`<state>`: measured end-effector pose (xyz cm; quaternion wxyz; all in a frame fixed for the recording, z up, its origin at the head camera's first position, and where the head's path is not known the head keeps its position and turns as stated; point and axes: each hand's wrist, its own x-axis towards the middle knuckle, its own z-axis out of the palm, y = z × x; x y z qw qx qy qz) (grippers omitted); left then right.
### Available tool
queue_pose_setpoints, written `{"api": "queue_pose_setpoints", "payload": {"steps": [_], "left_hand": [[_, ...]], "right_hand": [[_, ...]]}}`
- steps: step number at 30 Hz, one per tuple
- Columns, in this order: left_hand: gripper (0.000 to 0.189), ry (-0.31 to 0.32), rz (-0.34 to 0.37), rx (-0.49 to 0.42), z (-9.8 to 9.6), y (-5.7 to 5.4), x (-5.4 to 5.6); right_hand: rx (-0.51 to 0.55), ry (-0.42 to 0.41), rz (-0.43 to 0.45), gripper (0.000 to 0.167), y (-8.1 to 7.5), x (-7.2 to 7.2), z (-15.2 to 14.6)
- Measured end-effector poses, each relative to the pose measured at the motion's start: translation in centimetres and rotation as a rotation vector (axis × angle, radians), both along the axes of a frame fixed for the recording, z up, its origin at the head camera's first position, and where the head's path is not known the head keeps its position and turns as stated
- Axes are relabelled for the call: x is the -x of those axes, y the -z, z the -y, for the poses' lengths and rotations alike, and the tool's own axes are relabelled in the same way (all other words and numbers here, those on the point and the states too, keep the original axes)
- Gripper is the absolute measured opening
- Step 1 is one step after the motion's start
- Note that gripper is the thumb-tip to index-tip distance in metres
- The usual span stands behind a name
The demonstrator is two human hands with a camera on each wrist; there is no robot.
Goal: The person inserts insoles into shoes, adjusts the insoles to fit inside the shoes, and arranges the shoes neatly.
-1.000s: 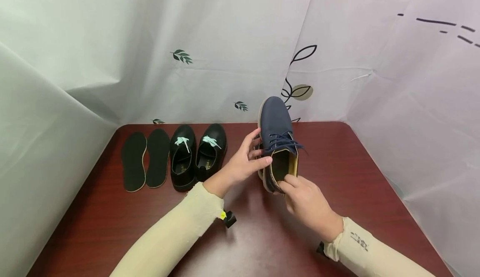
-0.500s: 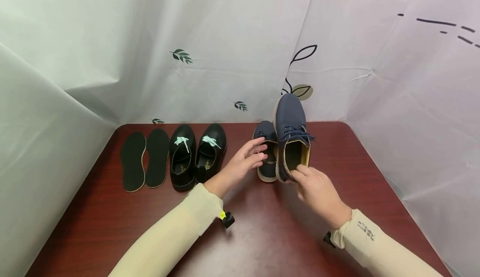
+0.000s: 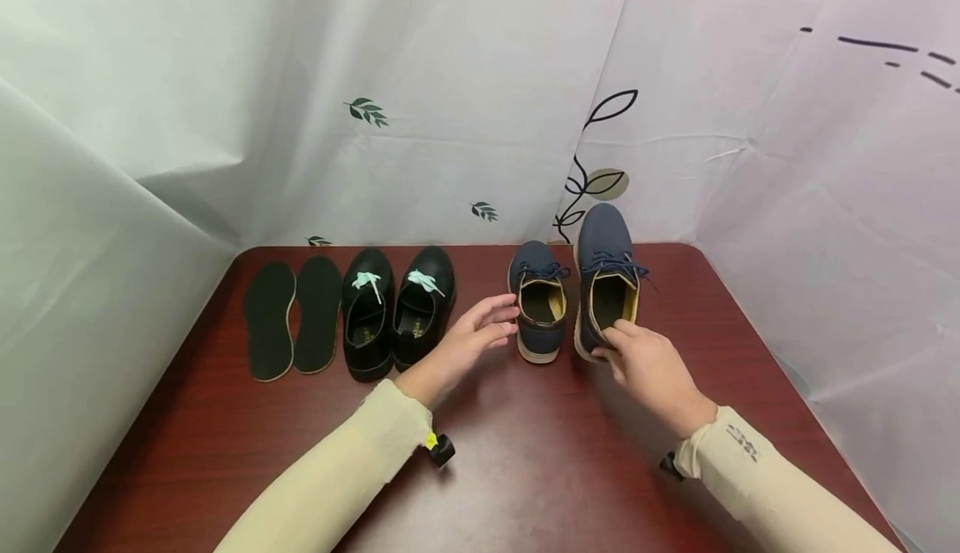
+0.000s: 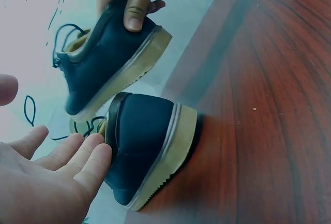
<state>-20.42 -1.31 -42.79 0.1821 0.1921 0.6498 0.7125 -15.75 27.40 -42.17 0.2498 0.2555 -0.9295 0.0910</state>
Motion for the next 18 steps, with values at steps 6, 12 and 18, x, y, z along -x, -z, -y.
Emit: {"api": "queue_pose_setpoints", "payload": {"steps": [6,12,18], "left_hand": [[0.053,-0.003,0.011,0.021,0.4,0.2,-0.4],[0.053,-0.006,0.028,0.027,0.6,0.5,-0.6],[0.053,-0.008,0.039,0.027,0.8,1.1,-0.7]], "right_hand": [[0.001,0.016,0.089,0.023,1.0,1.0,-0.4],[-0.011,0.040,0.206,0.026,2.0,2.0,-0.2],[0.005,0.053,0.290,0.019,2.6,2.9,0.1]]}}
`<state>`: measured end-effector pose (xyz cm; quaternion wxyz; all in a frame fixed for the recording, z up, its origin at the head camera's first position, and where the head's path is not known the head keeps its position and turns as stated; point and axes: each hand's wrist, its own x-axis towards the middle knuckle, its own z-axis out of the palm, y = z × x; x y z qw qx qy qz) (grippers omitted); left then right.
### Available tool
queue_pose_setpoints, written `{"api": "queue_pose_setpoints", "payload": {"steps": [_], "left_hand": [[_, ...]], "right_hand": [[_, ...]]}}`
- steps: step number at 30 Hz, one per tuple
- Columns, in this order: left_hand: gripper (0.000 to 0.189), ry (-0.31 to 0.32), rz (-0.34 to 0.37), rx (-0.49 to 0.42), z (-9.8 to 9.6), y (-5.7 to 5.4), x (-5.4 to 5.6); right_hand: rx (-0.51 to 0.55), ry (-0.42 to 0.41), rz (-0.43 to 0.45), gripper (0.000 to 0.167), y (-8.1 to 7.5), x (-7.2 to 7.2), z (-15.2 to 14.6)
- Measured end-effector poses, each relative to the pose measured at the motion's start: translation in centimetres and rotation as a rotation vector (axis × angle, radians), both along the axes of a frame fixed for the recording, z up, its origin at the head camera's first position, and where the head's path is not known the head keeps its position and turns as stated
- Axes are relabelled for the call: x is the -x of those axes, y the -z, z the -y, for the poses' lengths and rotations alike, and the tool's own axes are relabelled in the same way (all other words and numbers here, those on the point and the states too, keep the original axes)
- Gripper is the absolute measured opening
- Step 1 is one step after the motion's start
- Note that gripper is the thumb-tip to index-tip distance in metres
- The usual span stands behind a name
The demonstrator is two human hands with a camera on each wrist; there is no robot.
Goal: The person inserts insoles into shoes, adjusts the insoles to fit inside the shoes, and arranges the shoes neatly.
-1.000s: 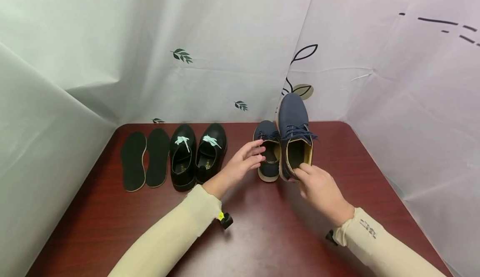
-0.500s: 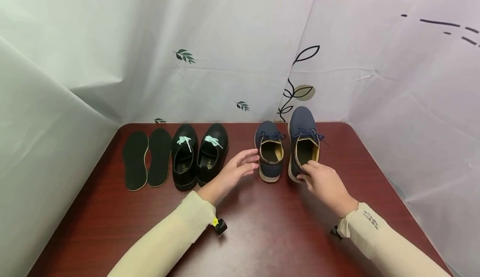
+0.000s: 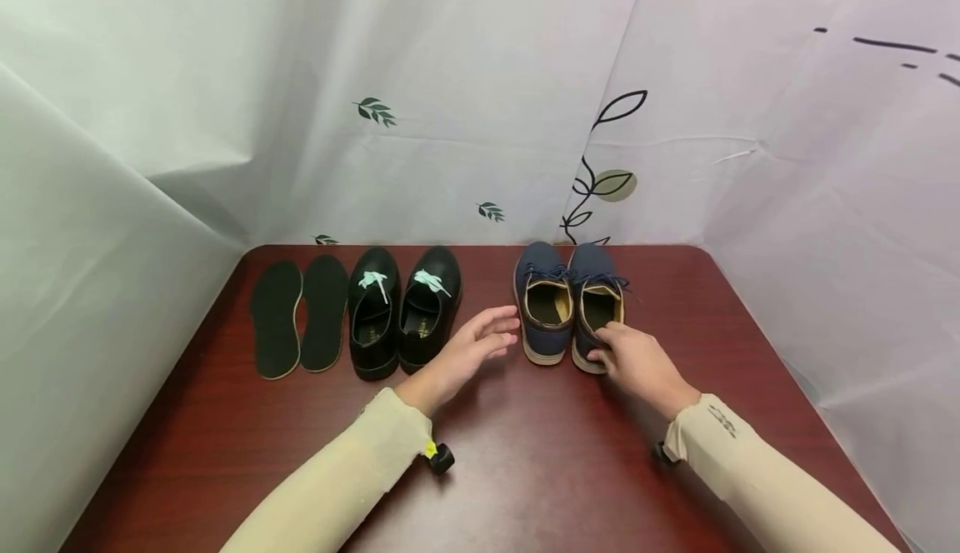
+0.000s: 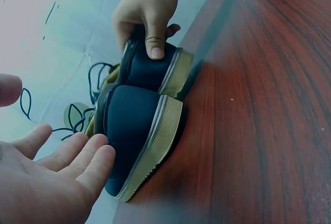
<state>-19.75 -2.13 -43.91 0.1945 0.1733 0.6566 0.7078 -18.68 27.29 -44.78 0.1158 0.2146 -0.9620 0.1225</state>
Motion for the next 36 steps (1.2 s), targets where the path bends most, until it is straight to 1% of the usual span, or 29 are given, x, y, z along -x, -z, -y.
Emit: {"api": "queue_pose_setpoints", "payload": {"steps": [2,4,7,10,14,17,19,20,24,27,30,32,33,36], "left_hand": [[0.053,0.001,0.001,0.004,0.0,0.1,0.0],[0.053,0.000,0.006,0.006,0.1,0.1,-0.1],[0.052,-0.001,0.013,0.021,0.3,0.3,-0.3],[0.050,0.006,0.017,0.043,0.7,0.4,-0.7],[0.049,0.030,-0.008,0.072,1.2,0.5,-1.5],[0.048,0.036,-0.043,0.084,1.6,0.5,-2.1],[0.046,0.022,-0.074,0.084,1.8,0.6,-2.4],[0.045,0.013,-0.089,0.080,1.9,0.5,-2.6],[0.042,-0.022,-0.141,0.061,2.3,0.5,-2.9],[0.040,-0.023,-0.147,0.050,2.6,0.7,-3.1],[0.040,-0.017,-0.144,0.044,2.8,0.8,-3.2],[0.040,-0.019,-0.148,0.053,3.0,0.8,-3.3],[0.040,-0.022,-0.147,0.061,3.1,0.9,-3.3],[0.039,-0.035,-0.152,0.093,3.4,1.1,-3.3]], "right_hand": [[0.008,0.009,0.014,0.016,0.1,0.2,0.1],[0.014,0.018,0.030,0.017,0.1,0.3,0.2],[0.010,0.033,0.062,0.022,0.1,0.4,0.4],[0.005,0.061,0.126,0.030,-0.1,0.4,0.6],[-0.001,0.120,0.212,0.038,-0.7,0.3,0.8],[-0.017,0.150,0.228,0.042,-1.0,0.0,0.8],[-0.031,0.156,0.197,0.044,-1.2,-0.1,0.9],[-0.043,0.156,0.166,0.044,-1.3,-0.2,0.9],[-0.083,0.133,-0.015,0.045,-2.0,-0.3,1.7],[-0.138,0.081,-0.138,0.047,-2.7,-0.4,2.6],[-0.210,0.017,-0.234,0.050,-2.7,-0.2,3.3],[-0.246,-0.006,-0.267,0.050,-2.4,0.1,3.6],[-0.255,-0.002,-0.270,0.049,-2.2,0.3,3.8],[-0.247,0.046,-0.218,0.045,-1.8,0.6,4.2]]}}
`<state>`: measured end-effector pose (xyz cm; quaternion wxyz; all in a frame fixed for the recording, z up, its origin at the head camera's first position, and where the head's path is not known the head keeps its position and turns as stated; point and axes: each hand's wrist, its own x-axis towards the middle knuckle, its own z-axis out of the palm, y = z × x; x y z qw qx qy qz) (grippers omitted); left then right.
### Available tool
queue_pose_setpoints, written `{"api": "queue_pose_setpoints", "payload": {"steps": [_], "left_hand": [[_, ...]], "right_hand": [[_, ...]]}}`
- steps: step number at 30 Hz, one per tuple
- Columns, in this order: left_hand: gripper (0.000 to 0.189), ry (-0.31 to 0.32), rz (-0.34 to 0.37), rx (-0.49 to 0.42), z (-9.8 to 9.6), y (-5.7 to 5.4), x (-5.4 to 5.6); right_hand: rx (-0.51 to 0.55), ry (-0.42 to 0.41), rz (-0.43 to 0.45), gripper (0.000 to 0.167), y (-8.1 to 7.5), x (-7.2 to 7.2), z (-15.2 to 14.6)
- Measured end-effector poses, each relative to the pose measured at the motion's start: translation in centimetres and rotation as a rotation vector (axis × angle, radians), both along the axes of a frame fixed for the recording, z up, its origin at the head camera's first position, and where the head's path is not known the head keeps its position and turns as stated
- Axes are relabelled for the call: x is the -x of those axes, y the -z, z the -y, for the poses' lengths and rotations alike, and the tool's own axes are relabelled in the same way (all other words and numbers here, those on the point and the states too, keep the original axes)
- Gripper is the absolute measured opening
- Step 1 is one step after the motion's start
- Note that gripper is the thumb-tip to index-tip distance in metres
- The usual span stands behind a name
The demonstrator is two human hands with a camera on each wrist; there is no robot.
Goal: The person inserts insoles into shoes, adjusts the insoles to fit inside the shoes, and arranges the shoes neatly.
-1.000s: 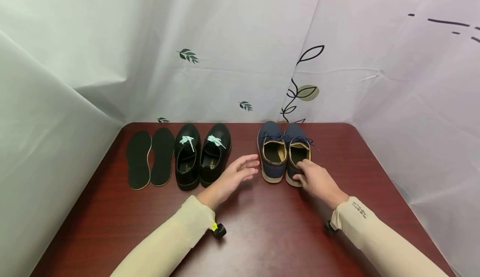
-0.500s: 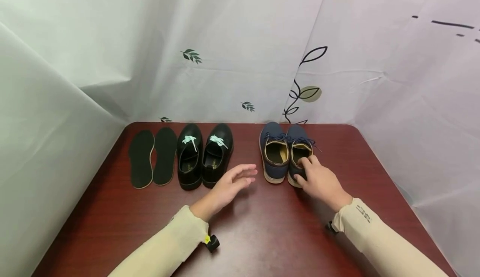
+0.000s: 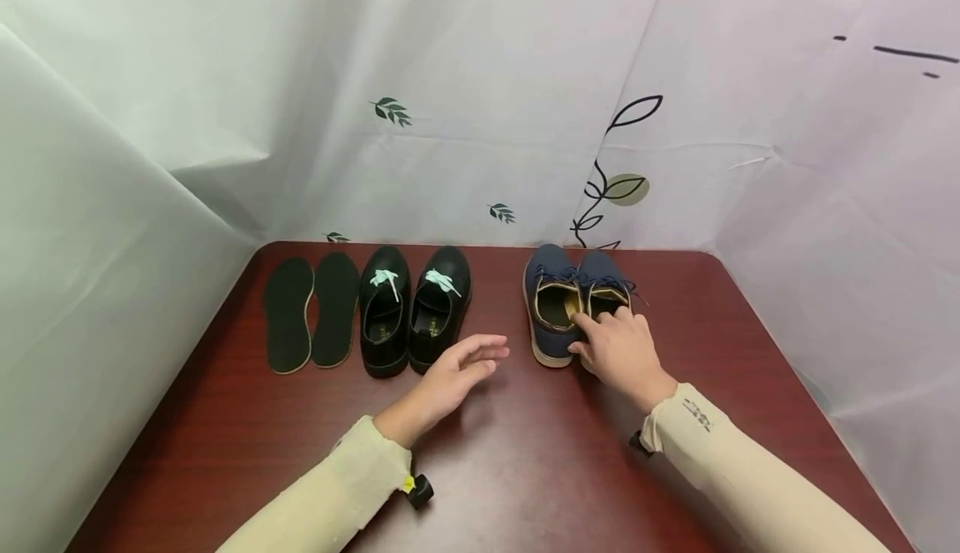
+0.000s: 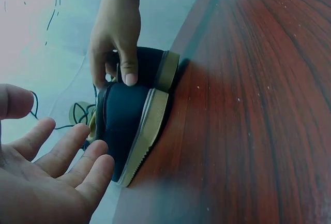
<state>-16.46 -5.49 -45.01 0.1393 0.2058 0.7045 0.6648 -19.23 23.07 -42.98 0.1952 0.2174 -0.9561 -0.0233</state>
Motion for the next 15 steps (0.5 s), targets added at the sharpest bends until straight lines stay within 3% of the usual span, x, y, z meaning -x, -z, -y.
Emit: {"api": "queue_pose_setpoints", "payload": {"steps": [5,15], "left_hand": [[0.037,-0.016,-0.010,0.036,0.4,0.4,0.1],[0.028,-0.017,0.018,0.077,1.1,0.5,-0.2]], "right_hand": [[0.035,0.050,0.052,0.034,0.4,0.3,0.4],[0.056,0.016,0.029,0.023,0.5,1.1,-0.3]]}}
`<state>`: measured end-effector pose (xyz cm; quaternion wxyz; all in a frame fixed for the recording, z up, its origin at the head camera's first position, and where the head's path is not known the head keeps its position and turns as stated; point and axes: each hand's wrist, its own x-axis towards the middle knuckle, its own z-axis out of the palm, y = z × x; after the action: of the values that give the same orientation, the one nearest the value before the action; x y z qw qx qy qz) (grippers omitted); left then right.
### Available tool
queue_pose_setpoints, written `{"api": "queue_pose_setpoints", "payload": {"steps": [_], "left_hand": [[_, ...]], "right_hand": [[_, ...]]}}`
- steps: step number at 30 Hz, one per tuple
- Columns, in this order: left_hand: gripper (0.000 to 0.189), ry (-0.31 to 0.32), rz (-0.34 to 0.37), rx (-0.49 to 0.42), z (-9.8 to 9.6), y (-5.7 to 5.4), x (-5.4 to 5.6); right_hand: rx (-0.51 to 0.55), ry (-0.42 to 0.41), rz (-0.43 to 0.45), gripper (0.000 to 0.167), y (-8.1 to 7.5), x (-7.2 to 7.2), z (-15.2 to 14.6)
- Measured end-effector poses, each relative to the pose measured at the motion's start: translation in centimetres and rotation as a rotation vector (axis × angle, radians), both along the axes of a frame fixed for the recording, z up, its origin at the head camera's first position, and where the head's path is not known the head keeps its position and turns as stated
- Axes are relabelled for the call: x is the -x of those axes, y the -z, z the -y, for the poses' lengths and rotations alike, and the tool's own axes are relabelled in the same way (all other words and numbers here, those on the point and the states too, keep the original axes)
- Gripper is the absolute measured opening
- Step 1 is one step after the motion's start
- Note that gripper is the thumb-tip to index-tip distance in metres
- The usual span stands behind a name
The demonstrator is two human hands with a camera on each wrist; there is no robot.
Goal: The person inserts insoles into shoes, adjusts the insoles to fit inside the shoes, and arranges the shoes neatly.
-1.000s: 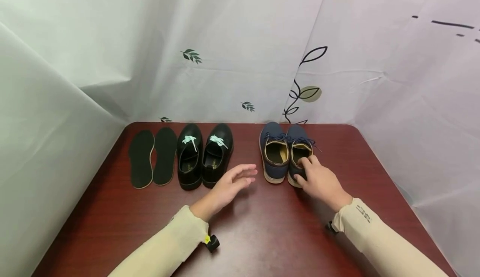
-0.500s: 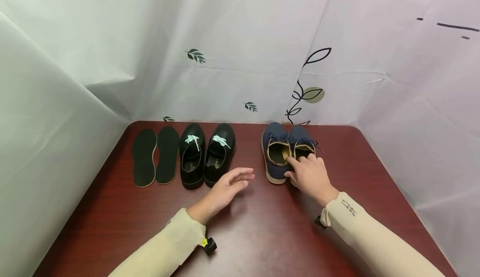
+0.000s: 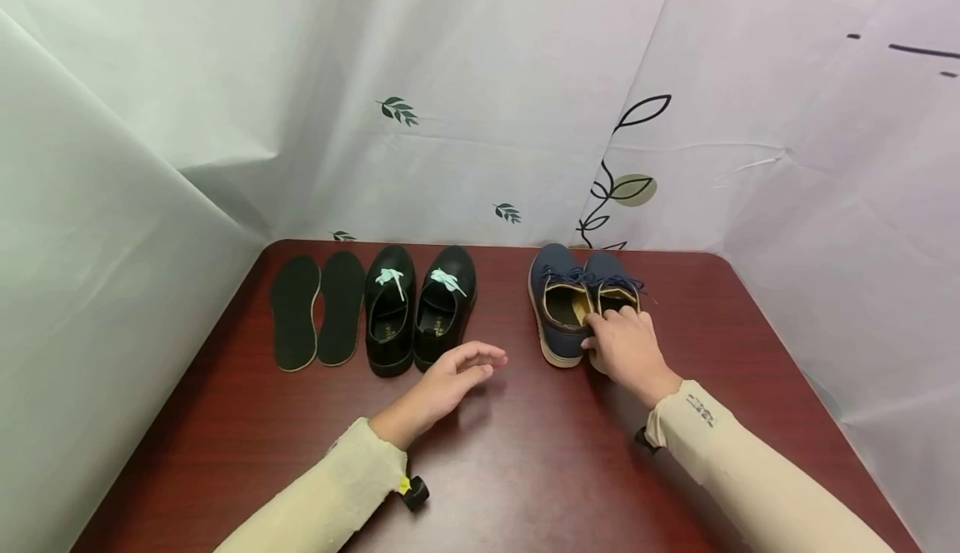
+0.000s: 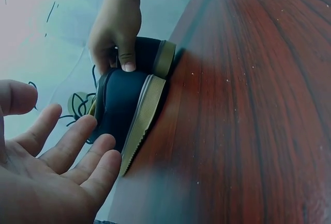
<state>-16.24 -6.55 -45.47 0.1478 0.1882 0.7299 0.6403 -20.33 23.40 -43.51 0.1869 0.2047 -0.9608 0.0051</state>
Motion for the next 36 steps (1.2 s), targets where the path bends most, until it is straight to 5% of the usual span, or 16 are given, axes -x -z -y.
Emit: {"api": "queue_pose_setpoints", "payload": {"steps": [17,30,36], "left_hand": [[0.029,0.035,0.025,-0.010,1.1,0.4,-0.4],[0.029,0.022,0.033,0.008,2.8,0.9,-0.9],[0.027,0.024,-0.013,0.038,3.9,0.8,-1.6]], "right_hand": [[-0.009,0.024,0.035,0.026,-0.3,0.6,-1.7],[-0.008,0.044,0.103,0.050,-0.3,-0.4,-1.6],[0.106,-0.002,0.014,0.044,-0.6,-1.0,-0.7]]}}
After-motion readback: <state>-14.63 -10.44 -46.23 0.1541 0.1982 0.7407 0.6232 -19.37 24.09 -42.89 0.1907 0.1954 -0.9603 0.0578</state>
